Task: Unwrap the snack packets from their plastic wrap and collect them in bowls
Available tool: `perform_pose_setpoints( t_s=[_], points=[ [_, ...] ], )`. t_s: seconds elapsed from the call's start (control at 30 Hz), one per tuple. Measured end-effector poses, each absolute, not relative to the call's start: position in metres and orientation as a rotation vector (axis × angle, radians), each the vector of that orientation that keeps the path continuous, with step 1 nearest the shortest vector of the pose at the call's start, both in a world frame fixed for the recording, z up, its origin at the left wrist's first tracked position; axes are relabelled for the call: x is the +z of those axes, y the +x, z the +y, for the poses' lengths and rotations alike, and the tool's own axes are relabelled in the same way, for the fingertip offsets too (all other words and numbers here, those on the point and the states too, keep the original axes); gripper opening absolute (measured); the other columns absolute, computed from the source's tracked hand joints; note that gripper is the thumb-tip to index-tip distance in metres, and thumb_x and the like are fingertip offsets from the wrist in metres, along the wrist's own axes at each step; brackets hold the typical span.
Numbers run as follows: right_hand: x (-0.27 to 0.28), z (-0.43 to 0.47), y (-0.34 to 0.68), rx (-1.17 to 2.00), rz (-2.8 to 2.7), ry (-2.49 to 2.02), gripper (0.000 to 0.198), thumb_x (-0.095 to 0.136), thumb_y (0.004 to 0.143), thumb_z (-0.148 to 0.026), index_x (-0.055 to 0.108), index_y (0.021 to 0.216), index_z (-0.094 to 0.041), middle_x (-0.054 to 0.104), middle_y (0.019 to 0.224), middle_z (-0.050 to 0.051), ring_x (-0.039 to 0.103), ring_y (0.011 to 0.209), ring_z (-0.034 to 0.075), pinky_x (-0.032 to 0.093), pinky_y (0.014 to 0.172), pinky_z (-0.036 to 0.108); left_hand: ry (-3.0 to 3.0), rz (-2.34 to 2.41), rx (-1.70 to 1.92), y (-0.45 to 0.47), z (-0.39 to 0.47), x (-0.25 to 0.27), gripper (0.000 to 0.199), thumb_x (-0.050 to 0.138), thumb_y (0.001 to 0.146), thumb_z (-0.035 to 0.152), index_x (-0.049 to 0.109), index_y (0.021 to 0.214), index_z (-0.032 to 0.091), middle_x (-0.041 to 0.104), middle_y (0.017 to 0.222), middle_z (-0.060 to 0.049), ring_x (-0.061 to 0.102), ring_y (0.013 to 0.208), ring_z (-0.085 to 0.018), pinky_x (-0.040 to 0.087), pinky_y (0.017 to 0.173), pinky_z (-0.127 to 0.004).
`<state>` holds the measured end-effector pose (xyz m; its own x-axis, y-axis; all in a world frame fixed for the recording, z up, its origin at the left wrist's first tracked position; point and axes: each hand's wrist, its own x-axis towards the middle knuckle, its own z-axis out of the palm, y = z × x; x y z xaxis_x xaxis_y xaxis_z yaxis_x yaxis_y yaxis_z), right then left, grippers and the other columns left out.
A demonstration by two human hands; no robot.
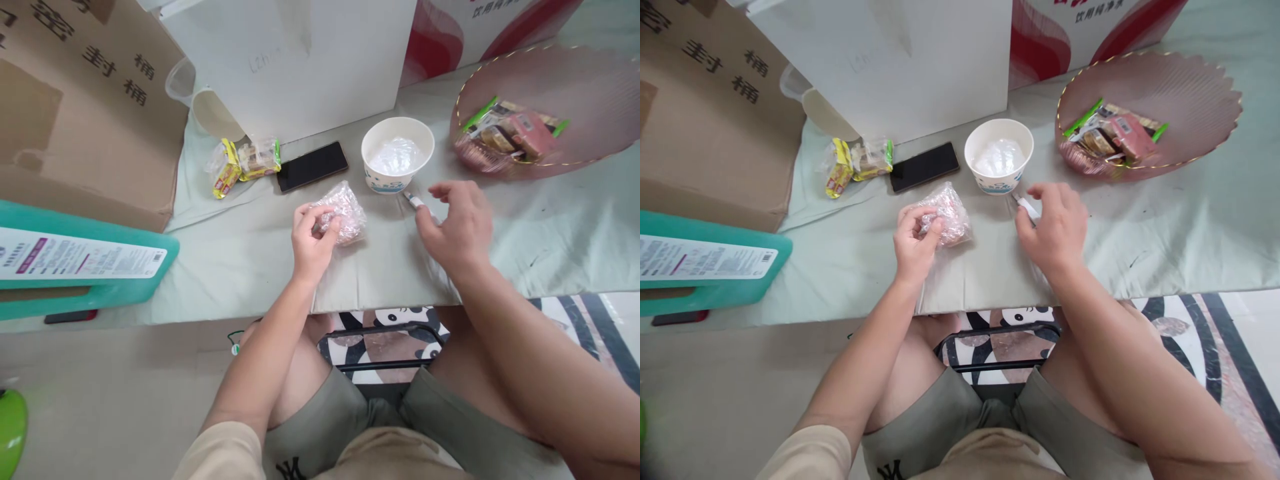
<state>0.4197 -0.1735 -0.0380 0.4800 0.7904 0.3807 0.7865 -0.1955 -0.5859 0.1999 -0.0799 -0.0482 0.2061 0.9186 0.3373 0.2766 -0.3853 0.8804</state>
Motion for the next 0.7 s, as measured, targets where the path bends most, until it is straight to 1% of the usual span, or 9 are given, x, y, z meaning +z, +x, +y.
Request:
perform_pose_setpoints(
  t_s=[0.07, 0.13, 0.23, 0.27, 0.3, 0.4, 0.47, 0.6, 0.7],
  points=[
    [-0.044, -0.18, 0.434, -0.017, -1.308, -2.123, 0.027, 0.066, 0.08, -0.033, 0.063, 0.104, -0.021, 0.063, 0.099, 0.014, 0.059, 0.095, 0.034, 0.046, 0.087, 0.052, 1.759, 1.141, 1.236, 0.2, -0.077, -0.049, 0.017, 0.072, 0.085, 0.039, 0.07, 0.094, 0.024, 0.057, 0.103, -0.005, 0.062, 0.095, -0.017, 0.054, 0.079, -0.029],
    [-0.048, -0.186, 0.441, 0.007, -1.385, -2.205, 0.022, 0.065, 0.08, -0.034, 0.065, 0.097, -0.02, 0.063, 0.095, 0.014, 0.059, 0.091, 0.033, 0.046, 0.083, 0.05, 1.668, 1.16, 1.247, 0.201, -0.075, -0.051, 0.021, 0.073, 0.085, 0.04, 0.066, 0.098, 0.025, 0.059, 0.102, -0.004, 0.062, 0.09, -0.016, 0.053, 0.078, -0.029],
    [-0.042, -0.193, 0.437, 0.066, -1.458, -2.183, 0.013, 0.06, 0.084, -0.031, 0.066, 0.09, -0.021, 0.065, 0.09, 0.012, 0.061, 0.085, 0.03, 0.047, 0.077, 0.043, 1.446, 1.148, 1.286, 0.204, -0.072, -0.054, 0.047, 0.08, 0.078, 0.04, 0.056, 0.116, 0.028, 0.061, 0.101, -0.001, 0.062, 0.082, -0.013, 0.053, 0.074, -0.027],
    [-0.037, -0.195, 0.432, 0.122, -1.449, -2.129, 0.013, 0.059, 0.085, -0.031, 0.066, 0.091, -0.021, 0.066, 0.088, 0.011, 0.061, 0.082, 0.028, 0.047, 0.074, 0.041, 1.381, 1.14, 1.307, 0.206, -0.072, -0.055, 0.054, 0.083, 0.075, 0.039, 0.053, 0.119, 0.028, 0.061, 0.1, -0.001, 0.062, 0.08, -0.012, 0.053, 0.073, -0.026],
    [-0.032, -0.196, 0.426, 0.211, -1.426, -2.051, 0.014, 0.058, 0.086, -0.032, 0.065, 0.092, -0.022, 0.066, 0.085, 0.009, 0.061, 0.077, 0.025, 0.046, 0.07, 0.038, 1.338, 1.139, 1.318, 0.208, -0.072, -0.056, 0.058, 0.085, 0.073, 0.039, 0.051, 0.119, 0.028, 0.062, 0.099, 0.0, 0.062, 0.079, -0.012, 0.053, 0.073, -0.026],
    [-0.019, -0.197, 0.4, 0.613, -1.348, -1.742, 0.017, 0.054, 0.092, -0.036, 0.064, 0.097, -0.023, 0.064, 0.069, 0.001, 0.059, 0.06, 0.018, 0.044, 0.058, 0.031, 1.359, 1.16, 1.266, 0.214, -0.073, -0.056, 0.05, 0.085, 0.071, 0.043, 0.055, 0.108, 0.024, 0.063, 0.094, 0.0, 0.063, 0.079, -0.013, 0.052, 0.071, -0.025],
    [-0.017, -0.195, 0.383, 0.817, -1.324, -1.581, 0.018, 0.052, 0.094, -0.036, 0.064, 0.096, -0.023, 0.062, 0.063, -0.002, 0.058, 0.055, 0.015, 0.042, 0.055, 0.029, 1.45, 1.168, 1.207, 0.217, -0.075, -0.055, 0.047, 0.085, 0.071, 0.047, 0.057, 0.1, 0.022, 0.063, 0.087, 0.001, 0.062, 0.075, -0.012, 0.05, 0.068, -0.024],
    [-0.024, -0.182, 0.363, 0.879, -1.232, -1.499, 0.019, 0.057, 0.092, -0.037, 0.062, 0.102, -0.022, 0.068, 0.07, -0.002, 0.058, 0.056, 0.014, 0.044, 0.059, 0.029, 1.565, 1.152, 1.18, 0.219, -0.079, -0.054, 0.048, 0.084, 0.071, 0.055, 0.058, 0.093, 0.021, 0.059, 0.077, 0.003, 0.054, 0.064, -0.01, 0.045, 0.06, -0.022],
    [-0.028, -0.173, 0.36, 0.889, -1.185, -1.494, 0.019, 0.057, 0.092, -0.038, 0.055, 0.102, -0.023, 0.071, 0.074, -0.002, 0.06, 0.058, 0.014, 0.045, 0.062, 0.029, 1.551, 1.098, 1.168, 0.217, -0.079, -0.053, 0.051, 0.081, 0.072, 0.06, 0.059, 0.094, 0.021, 0.06, 0.079, 0.002, 0.056, 0.066, -0.01, 0.046, 0.062, -0.022]
  ],
)
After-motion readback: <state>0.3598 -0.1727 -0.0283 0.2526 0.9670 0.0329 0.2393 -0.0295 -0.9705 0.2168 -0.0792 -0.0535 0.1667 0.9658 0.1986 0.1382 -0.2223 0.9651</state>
